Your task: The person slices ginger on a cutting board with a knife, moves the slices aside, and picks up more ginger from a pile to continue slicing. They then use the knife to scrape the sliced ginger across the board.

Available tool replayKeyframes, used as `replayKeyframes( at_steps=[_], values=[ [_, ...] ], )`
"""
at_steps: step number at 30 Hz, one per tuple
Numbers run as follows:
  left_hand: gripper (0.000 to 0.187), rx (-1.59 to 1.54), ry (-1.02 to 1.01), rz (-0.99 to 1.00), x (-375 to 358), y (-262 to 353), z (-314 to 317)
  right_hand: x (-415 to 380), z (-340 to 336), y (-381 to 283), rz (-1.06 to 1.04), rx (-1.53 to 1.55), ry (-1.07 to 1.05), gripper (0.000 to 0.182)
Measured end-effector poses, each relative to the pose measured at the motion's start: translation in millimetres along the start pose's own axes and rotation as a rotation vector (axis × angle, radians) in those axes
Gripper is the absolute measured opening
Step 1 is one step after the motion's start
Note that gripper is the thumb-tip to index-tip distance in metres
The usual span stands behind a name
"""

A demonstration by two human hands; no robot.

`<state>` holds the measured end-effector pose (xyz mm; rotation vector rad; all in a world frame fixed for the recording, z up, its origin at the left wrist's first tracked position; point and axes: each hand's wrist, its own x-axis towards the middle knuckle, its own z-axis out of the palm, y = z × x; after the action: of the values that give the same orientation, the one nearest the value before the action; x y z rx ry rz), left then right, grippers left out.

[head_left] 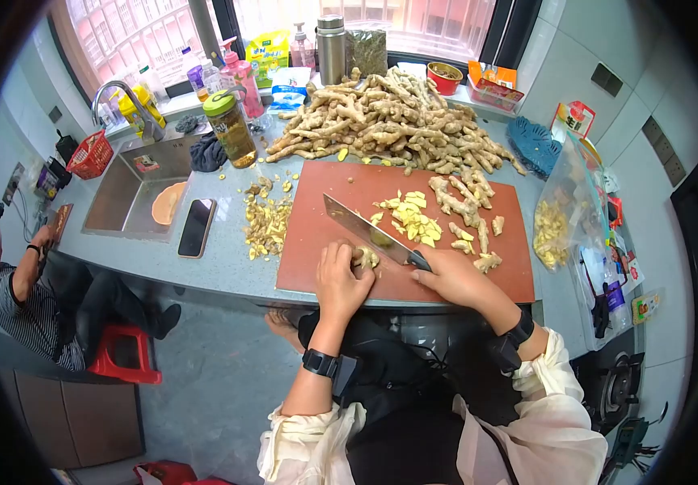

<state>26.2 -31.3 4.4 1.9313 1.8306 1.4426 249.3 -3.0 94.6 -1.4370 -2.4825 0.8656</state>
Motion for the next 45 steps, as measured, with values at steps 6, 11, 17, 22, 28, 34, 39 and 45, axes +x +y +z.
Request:
replayKeyframes(
  at_steps=[6,11,17,22,28,34,39,45],
  values=[
    [0.025,0.020,-0.004,-0.010,-1.1,-0.6,0.9,-11.5,-16.9,-7.2,-0.030,0.045,0.008,0.034],
    [0.024,0.013,-0.002,0.002,-0.5,-1.5,-0.2,-11.4,-22.6,-13.8,-0.037,0.060,-0.054,0.033],
    [0.024,0.003,0.003,0.024,0.7,-0.3,0.5,-7.0,-22.9,-12.7,-0.025,0.047,-0.094,0.033],
    [0.024,-0.007,0.014,0.024,1.4,1.2,0.3,1.8,-14.9,-9.1,0.001,0.012,-0.118,0.034],
    [0.024,-0.004,-0.021,-0.001,1.0,1.2,-1.6,24.3,5.5,-13.5,0.051,0.001,-0.079,0.033],
    [0.024,-0.003,0.017,0.009,1.3,1.0,-1.4,13.8,9.1,-6.8,-0.004,0.033,-0.016,0.037],
    [0.027,-0.033,0.045,0.005,-0.8,-0.8,2.0,-8.4,0.1,2.2,-0.049,0.065,0.046,0.035],
    [0.026,-0.056,0.069,0.013,-3.0,-3.4,5.2,-20.0,-18.3,-9.1,-0.012,0.051,0.036,0.033]
  ],
)
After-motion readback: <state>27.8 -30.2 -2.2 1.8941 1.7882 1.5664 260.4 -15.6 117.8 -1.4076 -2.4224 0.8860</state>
